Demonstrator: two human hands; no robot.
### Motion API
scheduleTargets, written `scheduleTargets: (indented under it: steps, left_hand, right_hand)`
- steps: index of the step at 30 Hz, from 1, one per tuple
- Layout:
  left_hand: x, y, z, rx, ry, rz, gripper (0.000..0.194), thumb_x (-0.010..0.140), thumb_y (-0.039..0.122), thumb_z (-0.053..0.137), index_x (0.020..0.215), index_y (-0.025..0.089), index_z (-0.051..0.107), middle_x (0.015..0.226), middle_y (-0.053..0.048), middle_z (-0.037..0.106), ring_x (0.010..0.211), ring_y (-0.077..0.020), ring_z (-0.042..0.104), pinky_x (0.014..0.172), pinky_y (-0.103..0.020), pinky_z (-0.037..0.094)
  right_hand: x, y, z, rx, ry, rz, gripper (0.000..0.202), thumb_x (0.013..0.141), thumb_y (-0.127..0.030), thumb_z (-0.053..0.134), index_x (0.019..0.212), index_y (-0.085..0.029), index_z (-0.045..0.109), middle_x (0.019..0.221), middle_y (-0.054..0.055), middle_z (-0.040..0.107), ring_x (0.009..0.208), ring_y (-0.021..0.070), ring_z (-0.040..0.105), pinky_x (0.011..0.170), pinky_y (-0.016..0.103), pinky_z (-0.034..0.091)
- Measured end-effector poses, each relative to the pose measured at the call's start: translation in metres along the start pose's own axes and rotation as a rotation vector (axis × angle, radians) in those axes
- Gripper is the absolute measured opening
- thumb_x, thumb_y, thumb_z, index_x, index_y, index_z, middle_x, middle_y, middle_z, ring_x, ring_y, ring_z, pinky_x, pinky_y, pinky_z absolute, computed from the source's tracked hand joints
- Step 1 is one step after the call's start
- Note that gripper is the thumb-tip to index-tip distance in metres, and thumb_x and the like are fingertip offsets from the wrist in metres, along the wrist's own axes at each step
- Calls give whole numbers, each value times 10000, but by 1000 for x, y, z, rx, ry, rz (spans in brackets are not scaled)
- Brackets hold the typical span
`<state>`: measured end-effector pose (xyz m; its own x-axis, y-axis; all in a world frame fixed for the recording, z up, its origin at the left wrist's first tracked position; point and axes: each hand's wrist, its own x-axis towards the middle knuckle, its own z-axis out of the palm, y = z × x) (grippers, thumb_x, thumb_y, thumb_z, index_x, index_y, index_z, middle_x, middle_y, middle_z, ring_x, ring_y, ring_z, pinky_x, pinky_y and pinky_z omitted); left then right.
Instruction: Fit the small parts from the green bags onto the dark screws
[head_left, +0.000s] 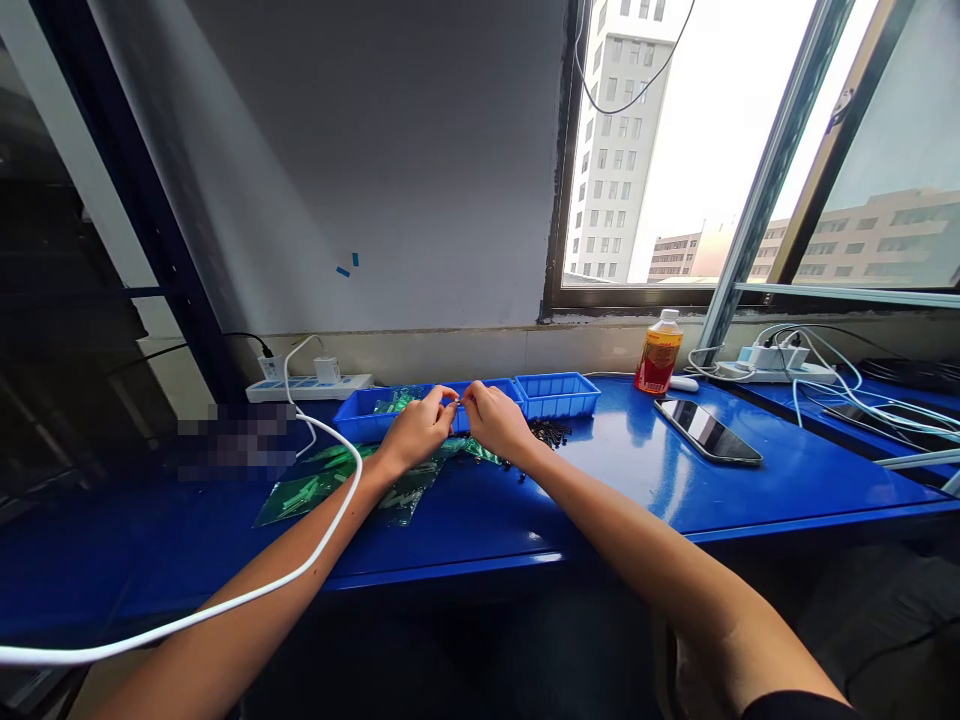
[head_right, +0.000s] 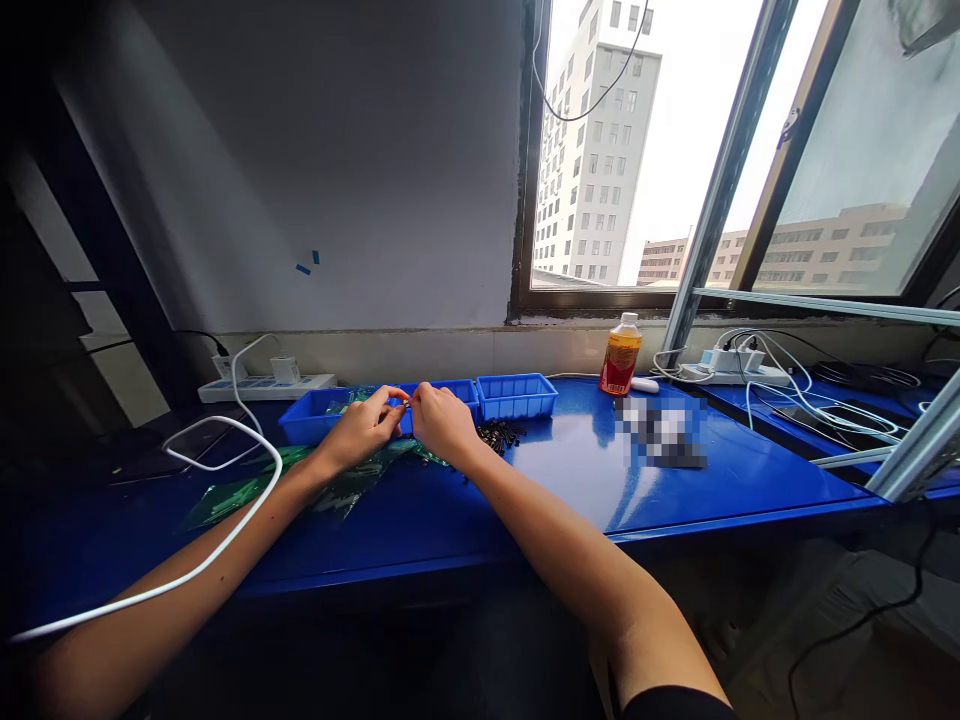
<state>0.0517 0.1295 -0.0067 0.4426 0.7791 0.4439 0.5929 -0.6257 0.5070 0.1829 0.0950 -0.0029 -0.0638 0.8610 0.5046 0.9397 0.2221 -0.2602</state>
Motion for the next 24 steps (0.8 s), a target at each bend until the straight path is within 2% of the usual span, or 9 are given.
scheduleTargets:
  steps: [10, 13, 17, 24]
  left_hand:
    - [-1, 0, 1, 23, -12, -4, 213, 821, 310, 368, 927, 191, 510, 616, -11, 630, 589, -192, 611, 565, -264, 418]
    - [-1, 0, 0, 20, -16, -5, 227, 830, 329, 344, 906, 194, 509, 617, -13, 629, 594, -194, 610, 569, -266, 413]
    - [-1, 1, 0, 20, -16, -6, 247, 837, 350, 327, 891, 198, 514, 610, -11, 628, 595, -196, 610, 576, -270, 412]
    - [-1, 3, -1, 32, -16, 3, 261, 842, 315, 308, 845, 200, 543, 601, -14, 635, 589, -196, 608, 578, -271, 404]
  right_hand:
    - [0, 1, 2, 16, 2, -1, 192, 903, -180, 344, 909, -174, 536, 921, 79, 664, 882, 191, 582, 665, 257, 361]
    - [-1, 1, 2, 33, 17, -11, 172, 879, -166, 374, 981, -171, 512, 943, 70, 658, 911, 192, 577, 691, 259, 370]
    - [-1, 3, 3, 53, 32, -36, 243, 840, -120, 396, 1067, -177, 463, 944, 50, 651, 912, 179, 574, 721, 257, 380]
    - [0, 3, 3, 57, 19, -53, 204, 844, -103, 375, 1000, -174, 486, 981, 69, 646, 902, 183, 578, 704, 262, 379]
